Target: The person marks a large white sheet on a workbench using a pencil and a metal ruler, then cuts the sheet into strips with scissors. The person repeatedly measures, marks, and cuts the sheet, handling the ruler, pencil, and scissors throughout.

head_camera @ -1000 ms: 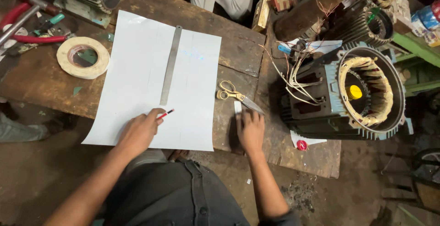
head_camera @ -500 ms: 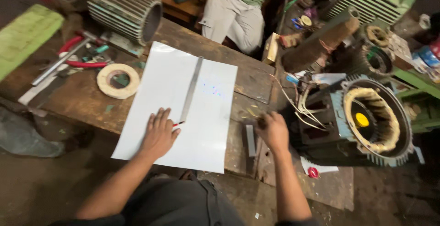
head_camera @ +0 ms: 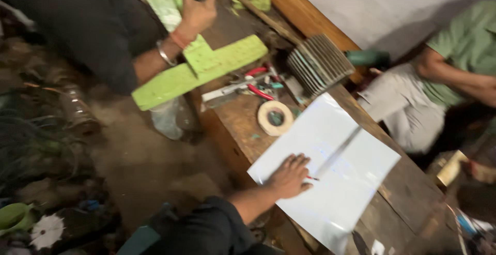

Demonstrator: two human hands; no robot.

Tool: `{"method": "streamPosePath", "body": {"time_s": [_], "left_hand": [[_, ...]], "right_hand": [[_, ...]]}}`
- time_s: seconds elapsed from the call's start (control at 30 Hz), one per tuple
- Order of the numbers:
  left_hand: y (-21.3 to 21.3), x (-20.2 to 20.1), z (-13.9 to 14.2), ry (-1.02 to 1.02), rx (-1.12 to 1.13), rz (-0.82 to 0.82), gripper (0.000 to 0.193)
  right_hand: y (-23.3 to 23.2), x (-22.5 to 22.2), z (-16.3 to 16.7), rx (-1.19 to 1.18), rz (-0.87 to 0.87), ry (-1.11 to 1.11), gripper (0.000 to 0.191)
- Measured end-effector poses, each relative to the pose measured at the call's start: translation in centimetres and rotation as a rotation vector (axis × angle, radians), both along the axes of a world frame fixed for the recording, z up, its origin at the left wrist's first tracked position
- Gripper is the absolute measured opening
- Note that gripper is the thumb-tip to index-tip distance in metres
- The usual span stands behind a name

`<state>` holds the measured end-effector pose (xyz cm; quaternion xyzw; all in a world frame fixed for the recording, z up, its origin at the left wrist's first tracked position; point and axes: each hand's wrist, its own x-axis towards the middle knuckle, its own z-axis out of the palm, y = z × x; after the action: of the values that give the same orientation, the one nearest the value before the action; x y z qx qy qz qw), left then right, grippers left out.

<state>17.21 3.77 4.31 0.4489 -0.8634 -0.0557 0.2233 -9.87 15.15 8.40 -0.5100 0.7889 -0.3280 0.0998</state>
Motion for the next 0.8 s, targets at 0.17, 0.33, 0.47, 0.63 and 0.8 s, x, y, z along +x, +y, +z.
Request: {"method": "streamPosePath", "body": {"time_s": [0.17, 0.33, 0.47, 0.63, 0.8], "left_hand": [[0.1, 2.4, 1.1, 0.089, -0.004, -0.003, 0.054], [0.0, 3.0, 1.5, 0.128, 0.020, -0.005, 0.049], [-0.1, 2.9, 1.1, 0.101, 0.039, -0.027, 0.047], [-0.3, 3.4, 1.0, 0.098, 0.010, -0.029, 0.050], [-0.7, 4.2, 1.2, 0.100, 0.044, -0.052, 0.050]], "right_hand": [[-3.8, 6.9, -1.5, 0.118, 0.055, -0.090, 0.031], [-1.0, 6.9, -2.1, 0.169, 0.076, -0.140, 0.031], [3.7, 5.9, -2.8, 0.193, 0.060, -0.166, 0.031], [7.3, 5.9, -3.1, 0.224, 0.018, -0.200, 0.031], [8.0, 8.3, -4.1, 0.252, -0.030, -0.233, 0.031]]}}
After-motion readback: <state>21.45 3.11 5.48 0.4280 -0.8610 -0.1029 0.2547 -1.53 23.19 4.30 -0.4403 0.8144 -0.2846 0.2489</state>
